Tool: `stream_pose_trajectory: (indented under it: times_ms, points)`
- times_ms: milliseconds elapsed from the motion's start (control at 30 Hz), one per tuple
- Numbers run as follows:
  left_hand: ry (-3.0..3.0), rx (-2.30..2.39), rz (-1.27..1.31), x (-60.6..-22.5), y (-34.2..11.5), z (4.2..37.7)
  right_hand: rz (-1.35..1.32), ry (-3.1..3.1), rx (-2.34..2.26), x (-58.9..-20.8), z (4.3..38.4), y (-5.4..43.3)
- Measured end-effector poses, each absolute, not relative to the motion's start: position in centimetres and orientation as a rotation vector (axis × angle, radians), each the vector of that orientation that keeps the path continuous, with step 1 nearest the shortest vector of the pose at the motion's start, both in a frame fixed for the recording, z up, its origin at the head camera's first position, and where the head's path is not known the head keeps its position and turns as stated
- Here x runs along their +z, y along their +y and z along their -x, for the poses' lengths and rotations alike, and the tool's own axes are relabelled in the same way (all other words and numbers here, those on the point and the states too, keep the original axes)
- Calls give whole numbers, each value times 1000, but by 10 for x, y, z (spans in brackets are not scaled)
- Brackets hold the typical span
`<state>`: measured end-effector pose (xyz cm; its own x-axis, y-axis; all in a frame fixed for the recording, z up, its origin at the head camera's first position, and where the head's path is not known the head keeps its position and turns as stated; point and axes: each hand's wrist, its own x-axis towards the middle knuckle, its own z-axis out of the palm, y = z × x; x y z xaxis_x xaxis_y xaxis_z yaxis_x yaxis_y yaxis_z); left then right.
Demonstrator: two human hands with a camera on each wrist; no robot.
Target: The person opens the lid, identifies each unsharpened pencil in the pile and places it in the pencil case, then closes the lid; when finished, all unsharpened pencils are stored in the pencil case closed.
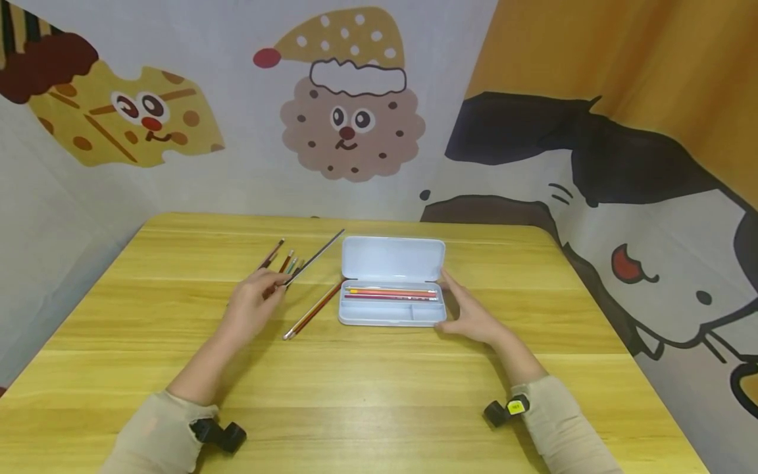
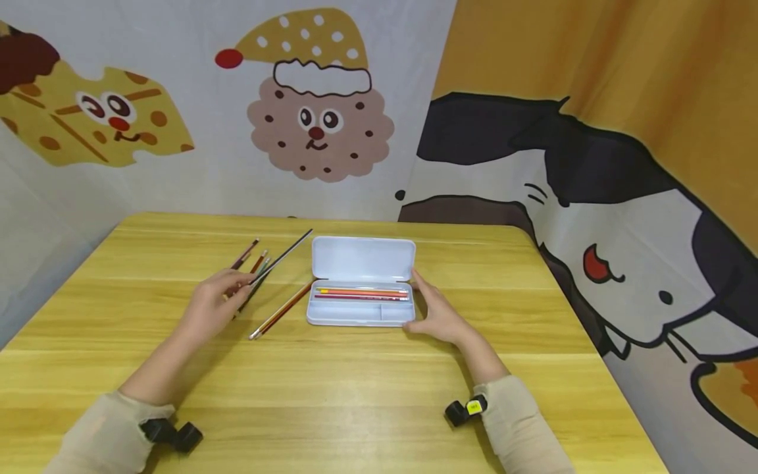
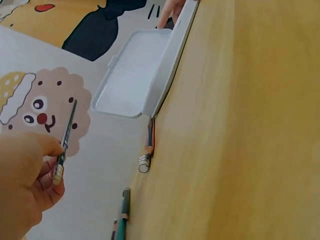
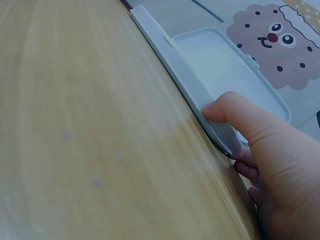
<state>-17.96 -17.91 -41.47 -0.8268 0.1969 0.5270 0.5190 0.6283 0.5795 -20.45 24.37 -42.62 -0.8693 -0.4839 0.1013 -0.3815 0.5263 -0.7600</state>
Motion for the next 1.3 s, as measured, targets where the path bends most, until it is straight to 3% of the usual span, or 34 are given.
stream_pose_trajectory:
  times_ms: [400,633,1100,1300]
  points:
    - [-2411,-973,880,-410,-151,187,744,2644,-1257,-427,205,245]
    - [-2470,-968,945,-413,-132,196,768,2674,-1243,-460,225,260]
    - [-2520,-826,1178,-426,-89,226,743,2694,-1229,-459,223,257]
    - [-2604,-790,1192,-429,-75,236,738,2664,-1257,-434,208,246]
